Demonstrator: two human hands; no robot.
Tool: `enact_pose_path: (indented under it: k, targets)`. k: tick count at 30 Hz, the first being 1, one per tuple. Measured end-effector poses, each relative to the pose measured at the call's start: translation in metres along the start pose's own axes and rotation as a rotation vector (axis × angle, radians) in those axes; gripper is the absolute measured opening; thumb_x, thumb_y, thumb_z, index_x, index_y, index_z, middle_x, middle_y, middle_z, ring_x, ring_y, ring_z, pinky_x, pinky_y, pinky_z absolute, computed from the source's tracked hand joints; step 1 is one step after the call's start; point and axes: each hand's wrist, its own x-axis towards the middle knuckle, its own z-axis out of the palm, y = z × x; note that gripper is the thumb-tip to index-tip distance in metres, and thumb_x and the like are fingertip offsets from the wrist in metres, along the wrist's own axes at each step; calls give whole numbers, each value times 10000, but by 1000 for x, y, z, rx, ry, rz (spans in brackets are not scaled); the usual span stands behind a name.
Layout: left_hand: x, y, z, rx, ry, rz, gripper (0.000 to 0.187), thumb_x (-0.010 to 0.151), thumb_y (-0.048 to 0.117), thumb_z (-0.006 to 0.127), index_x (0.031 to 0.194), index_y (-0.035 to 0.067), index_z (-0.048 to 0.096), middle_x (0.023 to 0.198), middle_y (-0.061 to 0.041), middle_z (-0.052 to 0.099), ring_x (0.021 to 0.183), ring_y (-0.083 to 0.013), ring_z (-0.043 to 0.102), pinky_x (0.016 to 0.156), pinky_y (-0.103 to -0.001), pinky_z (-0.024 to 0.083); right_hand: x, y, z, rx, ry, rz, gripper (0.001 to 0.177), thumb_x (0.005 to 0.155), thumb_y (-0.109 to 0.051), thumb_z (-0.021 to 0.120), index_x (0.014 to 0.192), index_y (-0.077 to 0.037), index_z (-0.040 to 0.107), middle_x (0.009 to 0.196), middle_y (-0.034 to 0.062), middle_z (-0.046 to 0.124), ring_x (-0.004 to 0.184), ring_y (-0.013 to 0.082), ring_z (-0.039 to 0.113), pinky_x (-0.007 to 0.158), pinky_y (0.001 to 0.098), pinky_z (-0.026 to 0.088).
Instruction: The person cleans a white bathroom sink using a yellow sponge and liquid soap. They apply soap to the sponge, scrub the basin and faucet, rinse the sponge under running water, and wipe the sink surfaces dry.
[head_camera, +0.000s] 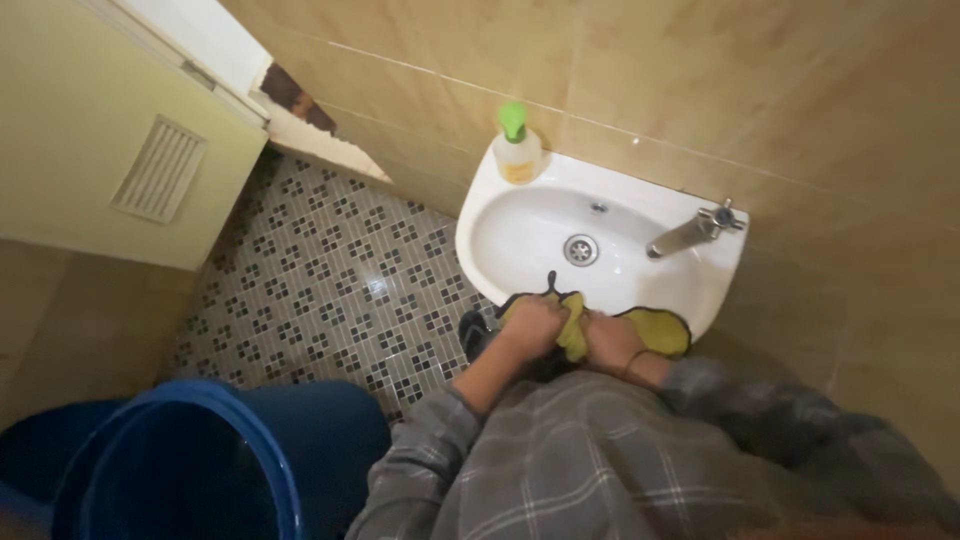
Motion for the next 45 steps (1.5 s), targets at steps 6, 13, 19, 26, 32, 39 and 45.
enact_pose_path:
  k: [6,13,19,26,32,39,45]
  targets:
    - [-17,-54,-31,77,-2,14,107,818,133,686,925,124,687,946,-72,690,929,-265,679,873,-418,509,51,-41,20,-93,13,-5,281,829,-213,686,1058,-51,666,1036,209,703,919,397,703,791,525,561]
    - [-7,-98,-98,148,-219,96,386,587,244,768,926,67,714,997,-97,723,1091,-279,639,1042,-423,414,105,-90,18,41,27,17,379,781,-269,748,1078,-48,669,1132,210,675,988,408,681,803,529,560]
    - [-10,-149,-97,233,49,202,246,767,142,663,997,93,734,1133,-48,725,1253,-219,609,1229,-445,296,149,-115,21,105,-19,109,512,787,-328,755,1194,-41,637,1230,265,614,1024,412,661,841,518,551]
    - [8,-172,-110,273,-75,252,246,806,143,616,1011,104,745,1285,-44,706,1344,-193,533,1257,-446,233,181,-123,36,11,134,-48,458,789,-301,721,1190,-81,691,1284,214,631,1216,435,556,1038,536,438]
    - [31,-201,-107,448,-138,416,249,822,140,620,1030,114,753,1265,-10,708,1362,-156,509,1280,-510,165,205,-140,29,64,177,29,485,782,-318,721,1220,-110,700,1317,218,607,1287,443,476,1102,541,346]
    - [56,-238,-86,488,-198,608,279,818,155,637,1058,88,763,1213,17,714,1407,-168,495,1298,-529,170,222,-151,25,115,261,142,511,830,-459,710,1215,-124,708,1266,174,650,1218,415,531,1020,548,410]
    - [70,-240,-95,457,-240,666,249,836,154,628,1048,111,752,1262,-17,706,1373,-179,499,1291,-520,160,223,-147,21,239,114,184,428,842,-454,630,1185,-216,727,1241,93,704,1217,326,602,1075,487,439]
